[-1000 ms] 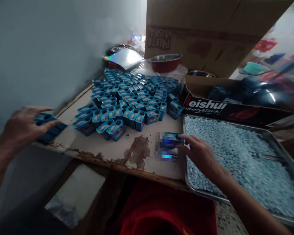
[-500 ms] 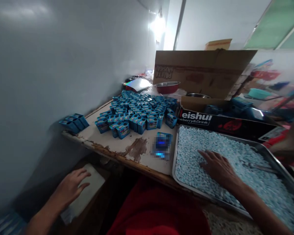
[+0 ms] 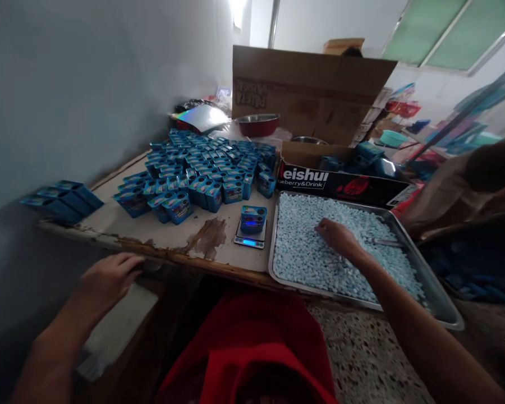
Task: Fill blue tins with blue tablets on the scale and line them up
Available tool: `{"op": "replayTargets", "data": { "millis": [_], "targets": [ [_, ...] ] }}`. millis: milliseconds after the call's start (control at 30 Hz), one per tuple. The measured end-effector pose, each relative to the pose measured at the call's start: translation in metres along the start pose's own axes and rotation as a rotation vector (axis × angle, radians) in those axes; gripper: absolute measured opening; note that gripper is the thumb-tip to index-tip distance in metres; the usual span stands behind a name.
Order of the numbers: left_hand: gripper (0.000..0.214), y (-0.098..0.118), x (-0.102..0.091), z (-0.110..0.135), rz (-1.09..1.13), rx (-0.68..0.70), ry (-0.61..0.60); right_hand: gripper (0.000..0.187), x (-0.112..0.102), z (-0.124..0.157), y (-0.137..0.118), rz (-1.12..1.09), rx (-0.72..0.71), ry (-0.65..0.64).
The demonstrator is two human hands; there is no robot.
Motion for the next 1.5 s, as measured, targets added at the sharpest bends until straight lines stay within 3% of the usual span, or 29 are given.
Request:
{"op": "replayTargets", "data": {
  "millis": [67, 200, 267, 333, 400, 467, 567, 667, 767, 800, 867, 967, 1033, 1100, 1200, 1300, 1400, 1500],
  "targets": [
    [0.03, 0.042, 0.003, -0.028, 0.044, 0.099, 0.056, 0.033, -0.009, -0.005, 0.012, -0.167, 0.114, 0.029],
    [0.026, 0.117, 0.018, -0.066, 0.239, 0.138, 0.137, 0.043, -0.017, -0.007, 0.025, -0.482, 0.255, 0.009],
    [0.025, 0.146, 0.031, -0.081, 0.376, 0.115, 0.137, 0.046, -0.017, -0.003, 0.027, -0.575, 0.306, -0.039],
    [0.038, 0.164, 0.045, -0.095, 0.504, 0.037, 0.129, 0.044, -0.014, 0.002, 0.024, -0.59, 0.341, -0.135],
    [0.057, 0.176, 0.062, -0.109, 0.613, -0.092, 0.108, 0.036, -0.014, 0.005, 0.016, -0.473, 0.268, -0.207],
    [0.073, 0.185, 0.079, -0.121, 0.7, -0.217, 0.063, 0.025, -0.015, 0.002, 0.0, -0.288, 0.084, -0.223],
    [0.084, 0.202, 0.1, -0.136, 0.749, -0.292, 0.024, 0.018, -0.012, -0.005, -0.024, -0.173, -0.111, -0.253],
    [0.066, 0.22, 0.115, -0.149, 0.751, -0.274, -0.034, 0.014, -0.011, -0.012, -0.036, -0.159, -0.174, -0.273],
    [0.032, 0.239, 0.118, -0.162, 0.821, -0.192, -0.116, 0.019, -0.019, -0.012, -0.04, -0.113, -0.23, -0.169],
    [0.025, 0.248, 0.113, -0.169, 0.842, -0.113, -0.118, 0.022, -0.021, -0.01, -0.04, -0.145, -0.194, -0.123],
    [0.02, 0.273, 0.094, -0.183, 0.833, 0.14, -0.08, 0.026, -0.02, -0.006, -0.037, -0.374, 0.013, -0.041],
    [0.03, 0.32, 0.058, -0.197, 0.653, 0.577, 0.071, 0.031, 0.004, 0.008, -0.035, -1.009, 0.521, -0.005],
    [0.034, 0.347, 0.039, -0.2, 0.523, 0.775, 0.205, 0.034, 0.029, 0.02, -0.046, -1.377, 0.83, -0.099],
    [0.033, 0.365, 0.03, -0.2, 0.454, 0.878, 0.281, 0.037, 0.047, 0.03, -0.061, -1.598, 1.029, -0.213],
    [0.033, 0.371, 0.034, -0.196, 0.456, 0.871, 0.295, 0.04, 0.06, 0.037, -0.077, -1.744, 1.173, -0.279],
    [0.036, 0.361, 0.047, -0.194, 0.554, 0.735, 0.275, 0.041, 0.067, 0.037, -0.083, -1.807, 1.255, -0.268],
    [0.03, 0.351, 0.058, -0.193, 0.694, 0.611, 0.262, 0.043, 0.072, 0.036, -0.085, -1.827, 1.308, -0.239],
    [0.027, 0.349, 0.061, -0.189, 0.72, 0.581, 0.246, 0.044, 0.072, 0.036, -0.086, -1.864, 1.306, -0.227]
  ]
}}
Point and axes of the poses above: each hand's wrist, its own z-axis away from the middle knuckle, its own x-axis out of the palm, y = z × x, the point moved 6 cm from there along -z, towards the middle knuckle, and after that the axes turned 14 degrees about y, right-handed, at the moved point
